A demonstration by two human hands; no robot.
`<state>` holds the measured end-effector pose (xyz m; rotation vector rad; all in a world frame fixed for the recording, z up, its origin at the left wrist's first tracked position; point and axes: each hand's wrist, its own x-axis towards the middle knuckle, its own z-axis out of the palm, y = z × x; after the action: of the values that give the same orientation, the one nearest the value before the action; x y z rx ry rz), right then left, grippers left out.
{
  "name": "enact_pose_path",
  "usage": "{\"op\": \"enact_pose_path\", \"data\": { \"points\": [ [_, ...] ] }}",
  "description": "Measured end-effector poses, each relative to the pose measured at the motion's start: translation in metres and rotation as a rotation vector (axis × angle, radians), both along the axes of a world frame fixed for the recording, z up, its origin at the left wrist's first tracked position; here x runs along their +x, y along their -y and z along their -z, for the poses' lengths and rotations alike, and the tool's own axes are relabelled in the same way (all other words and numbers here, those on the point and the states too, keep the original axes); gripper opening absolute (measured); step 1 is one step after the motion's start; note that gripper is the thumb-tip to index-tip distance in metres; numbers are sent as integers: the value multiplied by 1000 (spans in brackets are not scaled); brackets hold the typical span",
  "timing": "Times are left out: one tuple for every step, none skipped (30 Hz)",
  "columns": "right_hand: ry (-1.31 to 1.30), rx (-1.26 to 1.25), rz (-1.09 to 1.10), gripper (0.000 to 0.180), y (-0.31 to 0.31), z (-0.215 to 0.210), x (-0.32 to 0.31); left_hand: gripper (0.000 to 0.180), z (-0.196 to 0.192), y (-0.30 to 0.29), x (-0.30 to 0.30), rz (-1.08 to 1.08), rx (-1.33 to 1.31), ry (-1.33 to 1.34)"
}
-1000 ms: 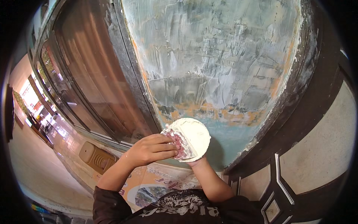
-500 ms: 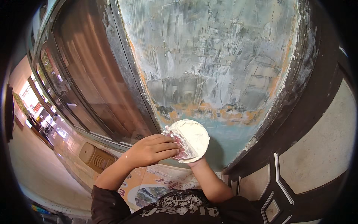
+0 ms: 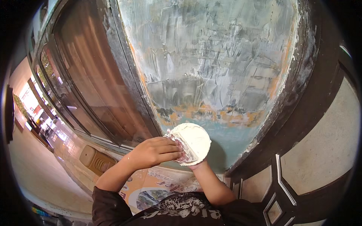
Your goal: Applying and smoothing wall putty or plaster onto a wall surface using a putty knife.
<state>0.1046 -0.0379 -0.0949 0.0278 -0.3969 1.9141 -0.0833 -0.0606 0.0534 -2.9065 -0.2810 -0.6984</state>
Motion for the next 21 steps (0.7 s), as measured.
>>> {"op": "enact_pose_path", "data": {
  "points": [
    [118, 45, 87, 60, 1, 2, -2, 34, -1, -1, 0, 3, -12, 2],
    [236, 90, 173, 60, 2, 2, -3, 37, -3, -2, -1, 5, -24, 4],
    [391, 183, 243, 59, 1, 1, -2, 40, -6, -1, 1, 12, -69, 34],
    [390, 188, 245, 59, 0, 0, 0, 40, -10, -2, 1, 13, -64, 34],
    [166, 90, 122, 58, 0, -1, 1, 42, -13, -2, 2, 10, -102, 56],
    [-56, -9, -3, 58, 0, -2, 2, 45, -16, -1, 1, 8, -140, 80],
    [268, 168, 310, 56, -1, -2, -1, 51, -18, -2, 2, 13, -181, 123],
    [276, 180, 313, 56, -4, -4, 0, 51, -20, -3, 2, 17, -170, 133],
    [170, 82, 237, 56, -7, -6, 2, 50, -22, -4, 3, -41, -290, 135],
    [59, -20, 154, 56, -8, -4, 1, 50, -23, -3, 1, -105, -412, 134],
    [-55, -25, 38, 57, -6, 0, 7, 46, -22, -7, 2, -104, -396, 194],
    [-51, -18, 36, 57, -8, 1, 10, 46, -25, -12, 4, -104, -389, 198],
    [-78, 18, 32, 58, -7, -2, 9, 44, -28, -14, 3, -117, -436, 251],
    [-106, 53, 28, 59, -7, -5, 7, 42, -31, -18, 2, -129, -482, 302],
    [-46, 5, 57, 59, -5, -8, 7, 33, -27, -27, 2, -99, -479, 372],
    [-42, -29, 52, 60, -3, -16, 7, 33, -30, -29, 4, -99, -477, 375],
    [-47, 3, 44, 61, 0, -20, 7, 30, -33, -32, 6, -120, -663, 433],
    [-52, 34, 35, 62, 3, -23, 7, 29, -35, -33, 8, -140, -850, 490],
    [-51, 40, 32, 62, 7, -28, 8, 26, -29, -41, 13, -47, -1052, 619],
    [-108, 60, -2, 63, 8, -33, 8, 26, -29, -49, 12, -48, -1048, 622],
    [-165, 80, -37, 64, 8, -35, 9, 26, -32, -59, 10, -49, -1136, 641]
  ]
}}
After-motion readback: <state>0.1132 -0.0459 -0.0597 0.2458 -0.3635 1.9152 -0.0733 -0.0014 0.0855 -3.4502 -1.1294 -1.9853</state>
